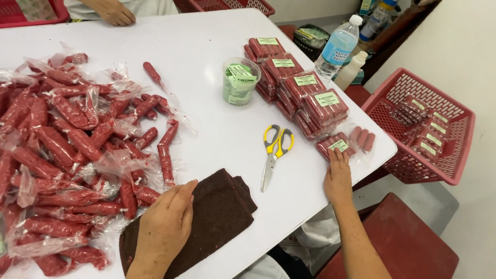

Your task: Packaging sausages into individual plastic bags, wiping the work surface with a cloth, and using scissors to cut materials.

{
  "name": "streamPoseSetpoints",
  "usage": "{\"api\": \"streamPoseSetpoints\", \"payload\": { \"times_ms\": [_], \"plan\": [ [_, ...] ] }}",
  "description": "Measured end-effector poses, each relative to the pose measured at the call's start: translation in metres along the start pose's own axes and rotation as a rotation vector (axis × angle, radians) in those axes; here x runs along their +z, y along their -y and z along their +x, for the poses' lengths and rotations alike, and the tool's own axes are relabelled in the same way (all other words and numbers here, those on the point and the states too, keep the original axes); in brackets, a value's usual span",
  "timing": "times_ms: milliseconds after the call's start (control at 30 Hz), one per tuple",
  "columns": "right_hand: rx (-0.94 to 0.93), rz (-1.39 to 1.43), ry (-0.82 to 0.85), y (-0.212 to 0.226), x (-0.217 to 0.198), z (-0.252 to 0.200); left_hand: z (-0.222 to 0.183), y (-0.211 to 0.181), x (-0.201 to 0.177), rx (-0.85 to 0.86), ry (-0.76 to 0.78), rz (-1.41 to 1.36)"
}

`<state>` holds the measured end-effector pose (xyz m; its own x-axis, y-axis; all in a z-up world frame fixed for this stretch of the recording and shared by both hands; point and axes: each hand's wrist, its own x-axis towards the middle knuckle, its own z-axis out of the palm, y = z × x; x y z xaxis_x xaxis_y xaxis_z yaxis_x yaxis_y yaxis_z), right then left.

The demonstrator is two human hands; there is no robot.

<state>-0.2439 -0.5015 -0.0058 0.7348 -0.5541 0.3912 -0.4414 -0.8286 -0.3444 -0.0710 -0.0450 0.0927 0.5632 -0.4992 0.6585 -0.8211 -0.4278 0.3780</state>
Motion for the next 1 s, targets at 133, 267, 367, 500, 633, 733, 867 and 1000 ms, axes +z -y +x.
{"api": "streamPoseSetpoints", "payload": {
  "times_ms": [133, 267, 367, 500, 633, 733, 867, 1000],
  "plan": [
    [-0.004, 0.018, -0.009, 0.007, -0.003, 0.001, -0.004, 0.004, 0.006, -0.044, 0.077, -0.001],
    [0.004, 0.034, -0.010, 0.009, -0.005, 0.000, -0.003, 0.003, 0.004, -0.085, 0.165, 0.007],
    [0.016, 0.026, -0.004, 0.011, -0.006, 0.000, -0.005, 0.005, 0.007, -0.035, 0.120, 0.004],
    [0.056, 0.052, 0.009, 0.018, -0.010, -0.001, -0.009, 0.010, 0.014, -0.057, 0.163, 0.054],
    [0.047, 0.051, 0.001, 0.014, -0.007, -0.001, -0.010, 0.013, 0.017, -0.030, 0.144, 0.047],
    [0.025, 0.049, -0.015, 0.011, -0.005, -0.001, -0.011, 0.014, 0.018, -0.034, 0.151, 0.047],
    [0.013, 0.060, -0.018, 0.006, -0.003, -0.002, -0.013, 0.017, 0.022, -0.072, 0.207, 0.068],
    [-0.028, 0.017, -0.039, 0.012, -0.007, -0.003, -0.012, 0.016, 0.020, -0.071, 0.212, 0.094]
  ]
}}
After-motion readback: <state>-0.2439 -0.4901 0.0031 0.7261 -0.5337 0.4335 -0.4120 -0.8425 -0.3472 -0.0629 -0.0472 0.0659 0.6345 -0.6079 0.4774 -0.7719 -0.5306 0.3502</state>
